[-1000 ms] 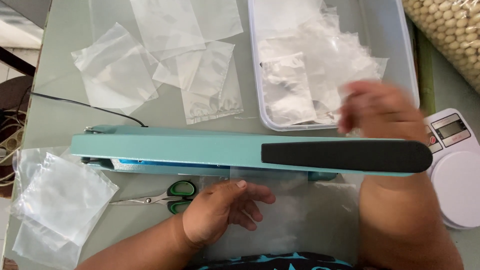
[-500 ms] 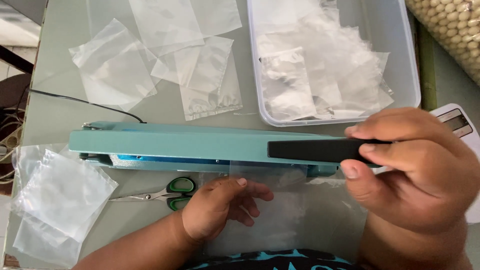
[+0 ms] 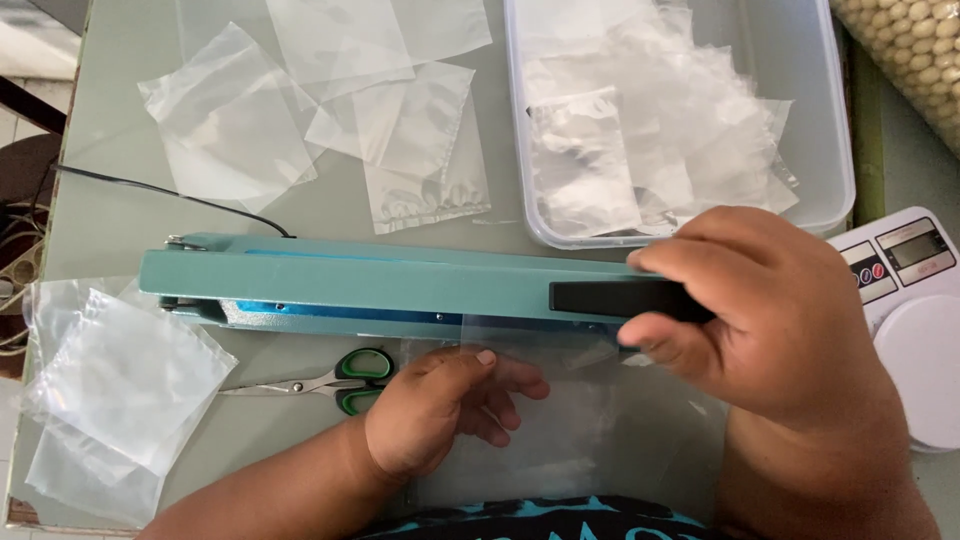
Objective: Cutting large plastic bags into smaller pieces and sealing them to create small pouches using a heat sealer and scissors.
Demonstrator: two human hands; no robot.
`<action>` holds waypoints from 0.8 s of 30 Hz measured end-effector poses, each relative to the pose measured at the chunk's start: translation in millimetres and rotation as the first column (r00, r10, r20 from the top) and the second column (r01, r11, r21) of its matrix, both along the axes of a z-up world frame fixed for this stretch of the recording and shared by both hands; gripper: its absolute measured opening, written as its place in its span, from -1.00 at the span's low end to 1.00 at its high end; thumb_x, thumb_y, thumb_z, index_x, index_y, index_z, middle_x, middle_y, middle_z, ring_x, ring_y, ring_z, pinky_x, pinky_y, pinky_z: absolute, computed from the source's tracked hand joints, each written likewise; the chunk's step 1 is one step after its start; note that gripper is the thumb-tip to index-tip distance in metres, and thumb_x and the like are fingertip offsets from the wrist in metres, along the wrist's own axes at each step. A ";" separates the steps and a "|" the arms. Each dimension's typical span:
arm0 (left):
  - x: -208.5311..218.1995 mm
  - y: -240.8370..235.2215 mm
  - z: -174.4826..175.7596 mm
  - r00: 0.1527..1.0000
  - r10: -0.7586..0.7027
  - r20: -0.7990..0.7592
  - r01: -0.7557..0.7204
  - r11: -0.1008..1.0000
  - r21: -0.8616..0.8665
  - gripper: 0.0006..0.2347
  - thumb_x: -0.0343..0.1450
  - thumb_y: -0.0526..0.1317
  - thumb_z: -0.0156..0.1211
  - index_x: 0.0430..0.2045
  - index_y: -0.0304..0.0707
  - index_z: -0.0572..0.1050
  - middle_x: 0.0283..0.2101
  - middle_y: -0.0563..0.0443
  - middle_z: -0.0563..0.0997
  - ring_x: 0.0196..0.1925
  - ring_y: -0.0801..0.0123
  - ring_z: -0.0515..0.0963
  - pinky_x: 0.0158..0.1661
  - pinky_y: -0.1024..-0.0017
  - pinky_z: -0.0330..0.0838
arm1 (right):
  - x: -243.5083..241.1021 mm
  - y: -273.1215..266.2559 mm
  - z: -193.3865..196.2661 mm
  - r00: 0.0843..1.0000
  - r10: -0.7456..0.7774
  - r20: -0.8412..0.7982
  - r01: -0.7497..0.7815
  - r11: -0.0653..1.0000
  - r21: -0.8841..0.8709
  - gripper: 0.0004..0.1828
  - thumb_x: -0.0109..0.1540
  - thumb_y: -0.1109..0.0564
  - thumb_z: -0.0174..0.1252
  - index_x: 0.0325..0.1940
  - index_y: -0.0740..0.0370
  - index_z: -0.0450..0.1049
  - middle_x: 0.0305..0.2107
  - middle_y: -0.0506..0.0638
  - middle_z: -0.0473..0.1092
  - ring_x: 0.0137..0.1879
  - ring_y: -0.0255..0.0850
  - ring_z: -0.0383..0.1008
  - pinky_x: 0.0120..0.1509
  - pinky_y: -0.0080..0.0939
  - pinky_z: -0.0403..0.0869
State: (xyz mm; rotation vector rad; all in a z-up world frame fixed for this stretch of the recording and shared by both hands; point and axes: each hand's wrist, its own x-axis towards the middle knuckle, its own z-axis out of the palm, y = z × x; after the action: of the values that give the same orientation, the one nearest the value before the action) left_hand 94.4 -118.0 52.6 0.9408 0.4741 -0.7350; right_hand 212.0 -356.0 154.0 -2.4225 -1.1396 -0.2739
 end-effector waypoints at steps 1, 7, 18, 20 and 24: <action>0.1 0.3 -0.1 1.000 -0.001 -0.001 0.001 1.000 0.000 -0.51 0.43 -0.05 -0.11 -0.16 -0.60 0.67 -0.10 -0.36 0.74 -0.38 0.19 0.58 -0.45 0.34 0.58 | 1.2 0.3 -0.7 1.000 -0.001 -0.001 0.001 1.000 0.000 -0.35 0.22 -0.33 -0.02 -0.19 0.33 0.59 -0.41 0.12 0.44 -0.35 -0.04 0.46 -0.33 -0.10 0.36; 3.4 1.1 7.1 0.999 -0.039 -0.004 0.039 0.998 0.052 -0.49 0.42 -0.05 -0.15 -0.18 -0.59 0.68 -0.09 -0.32 0.75 -0.37 0.18 0.58 -0.42 0.34 0.56 | 4.4 -1.5 -7.1 0.987 -0.099 -0.127 0.076 0.982 -0.172 -0.43 0.13 -0.41 0.26 -0.23 0.13 0.60 -0.41 -0.09 0.45 -0.32 -0.21 0.43 -0.33 -0.21 0.34; 5.6 1.3 11.4 0.999 0.001 -0.044 0.002 0.999 0.054 -0.51 0.42 -0.08 -0.12 -0.18 -0.63 0.67 -0.12 -0.36 0.75 -0.39 0.17 0.59 -0.43 0.33 0.57 | 7.9 -0.8 -7.1 0.959 -0.114 -0.260 0.051 0.970 -0.238 -0.41 0.13 -0.40 0.22 -0.16 0.14 0.64 -0.36 -0.13 0.51 -0.22 -0.23 0.50 -0.26 -0.21 0.43; 4.9 0.9 7.9 0.999 0.003 -0.049 -0.001 0.999 0.047 -0.51 0.42 -0.08 -0.12 -0.18 -0.62 0.67 -0.12 -0.36 0.75 -0.39 0.18 0.58 -0.43 0.34 0.56 | 7.7 -1.6 -8.6 0.960 -0.116 -0.254 0.055 0.970 -0.235 -0.42 0.12 -0.40 0.25 -0.15 0.13 0.64 -0.36 -0.12 0.50 -0.24 -0.23 0.50 -0.27 -0.22 0.42; 5.0 1.7 8.8 0.999 0.005 -0.037 -0.004 0.999 0.038 -0.50 0.41 -0.07 -0.11 -0.18 -0.64 0.67 -0.12 -0.38 0.74 -0.39 0.18 0.58 -0.43 0.33 0.55 | 8.0 -3.0 -12.1 0.943 -0.154 -0.294 0.072 0.960 -0.270 -0.41 0.10 -0.40 0.26 -0.11 0.10 0.65 -0.31 -0.14 0.51 -0.20 -0.23 0.53 -0.22 -0.21 0.44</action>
State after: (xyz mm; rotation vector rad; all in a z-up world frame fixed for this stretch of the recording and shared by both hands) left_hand 99.4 -116.3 61.4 0.9628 0.5243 -0.7426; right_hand 220.0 -359.0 141.9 -2.6381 -0.9408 0.2341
